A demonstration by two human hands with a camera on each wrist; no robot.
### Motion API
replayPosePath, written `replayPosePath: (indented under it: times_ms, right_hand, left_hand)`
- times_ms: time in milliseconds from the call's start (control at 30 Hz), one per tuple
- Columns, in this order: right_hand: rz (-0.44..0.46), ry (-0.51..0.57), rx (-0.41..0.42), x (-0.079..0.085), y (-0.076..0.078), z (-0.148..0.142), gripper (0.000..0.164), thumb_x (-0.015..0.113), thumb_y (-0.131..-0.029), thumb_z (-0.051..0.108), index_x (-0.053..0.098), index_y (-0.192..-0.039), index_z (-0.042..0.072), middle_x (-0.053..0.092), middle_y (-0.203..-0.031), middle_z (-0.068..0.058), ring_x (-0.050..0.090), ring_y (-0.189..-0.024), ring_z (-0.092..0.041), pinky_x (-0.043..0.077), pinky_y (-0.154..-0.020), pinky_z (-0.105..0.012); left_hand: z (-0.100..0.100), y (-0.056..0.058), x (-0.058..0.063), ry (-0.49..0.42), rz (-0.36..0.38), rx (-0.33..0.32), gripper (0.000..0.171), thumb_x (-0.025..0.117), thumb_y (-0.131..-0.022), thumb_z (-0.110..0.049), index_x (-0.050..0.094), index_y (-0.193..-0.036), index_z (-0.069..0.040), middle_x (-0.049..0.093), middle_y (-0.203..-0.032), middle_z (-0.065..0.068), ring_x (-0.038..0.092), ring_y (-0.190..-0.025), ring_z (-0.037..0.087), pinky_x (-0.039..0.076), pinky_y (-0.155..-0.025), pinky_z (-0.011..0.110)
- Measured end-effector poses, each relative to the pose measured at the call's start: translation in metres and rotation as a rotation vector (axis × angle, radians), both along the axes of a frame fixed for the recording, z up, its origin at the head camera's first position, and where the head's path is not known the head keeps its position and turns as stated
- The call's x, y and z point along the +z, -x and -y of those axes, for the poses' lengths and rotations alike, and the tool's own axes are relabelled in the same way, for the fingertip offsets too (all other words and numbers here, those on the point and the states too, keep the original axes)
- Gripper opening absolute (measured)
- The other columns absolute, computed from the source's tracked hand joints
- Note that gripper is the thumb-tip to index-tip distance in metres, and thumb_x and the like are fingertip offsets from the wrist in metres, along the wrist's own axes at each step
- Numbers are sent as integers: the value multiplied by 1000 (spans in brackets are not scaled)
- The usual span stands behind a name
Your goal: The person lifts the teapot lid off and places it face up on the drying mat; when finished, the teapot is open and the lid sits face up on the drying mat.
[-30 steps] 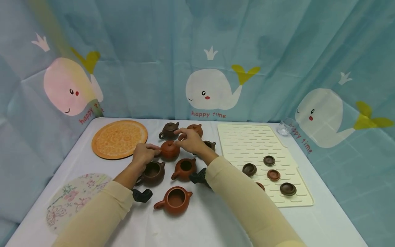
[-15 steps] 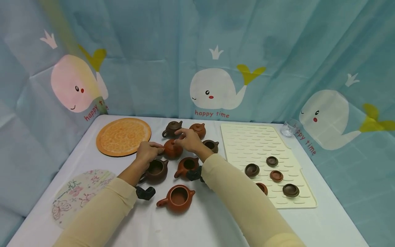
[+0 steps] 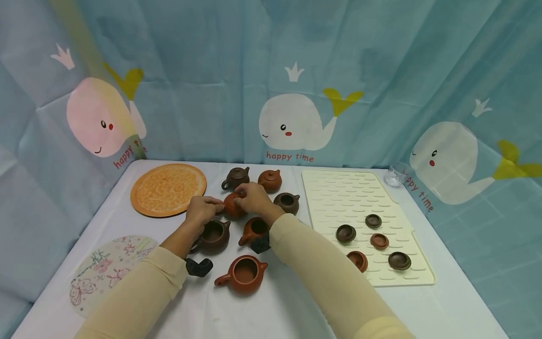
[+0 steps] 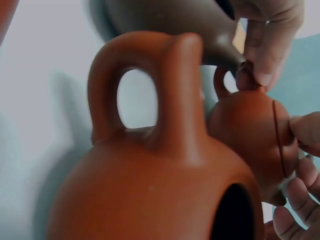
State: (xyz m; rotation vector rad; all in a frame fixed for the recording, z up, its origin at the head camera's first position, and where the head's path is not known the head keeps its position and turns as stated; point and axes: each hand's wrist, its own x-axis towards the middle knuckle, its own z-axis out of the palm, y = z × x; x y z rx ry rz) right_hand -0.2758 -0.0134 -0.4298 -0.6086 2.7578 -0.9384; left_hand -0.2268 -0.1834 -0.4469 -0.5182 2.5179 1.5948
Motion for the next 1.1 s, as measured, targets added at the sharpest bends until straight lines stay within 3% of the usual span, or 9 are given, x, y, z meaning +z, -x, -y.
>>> replayPosePath:
  times_ms: [233,467,767,900,1100]
  right_hand:
    - [-98,-41,42,1,-1,2,19,66,-93,22,72,-109,13,55,-95,-1,53,-87,-15,46,-76,-27]
    - [-107,54,4,2,-3,-4,13,63,-96,24,68,-100,12,59,-88,2,54,-81,-12,45,-71,-24]
    - [-69,159,-53,11,-5,-16,17,62,-97,28,66,-93,12,59,-77,1,53,-72,-13,44,-63,-26]
    - [14,262,-74,17,-7,-20,17,64,-96,26,68,-91,10,63,-77,0,57,-71,-13,48,-63,-26]
    - [283,595,-113,21,-10,-27,12,67,-93,15,67,-94,3,66,-86,-9,64,-76,-21,55,-71,-32]
  left_hand:
    - [0,0,0,7,-1,8,16,66,-91,-13,74,-102,-5,61,-110,14,52,-102,28,41,-86,43]
    - [-1,0,0,-11,-9,2,17,67,-89,-11,74,-103,-3,61,-110,14,52,-102,28,41,-86,43]
    - [0,0,0,-5,-7,0,17,67,-90,-12,74,-103,-4,62,-109,14,53,-100,28,42,-84,43]
    - [0,0,-1,-4,-11,1,17,66,-91,-11,74,-104,-3,62,-108,15,53,-99,28,42,-82,43]
    - [-1,0,0,-4,-8,5,17,65,-91,-11,73,-104,-3,61,-109,15,53,-100,29,42,-83,43]
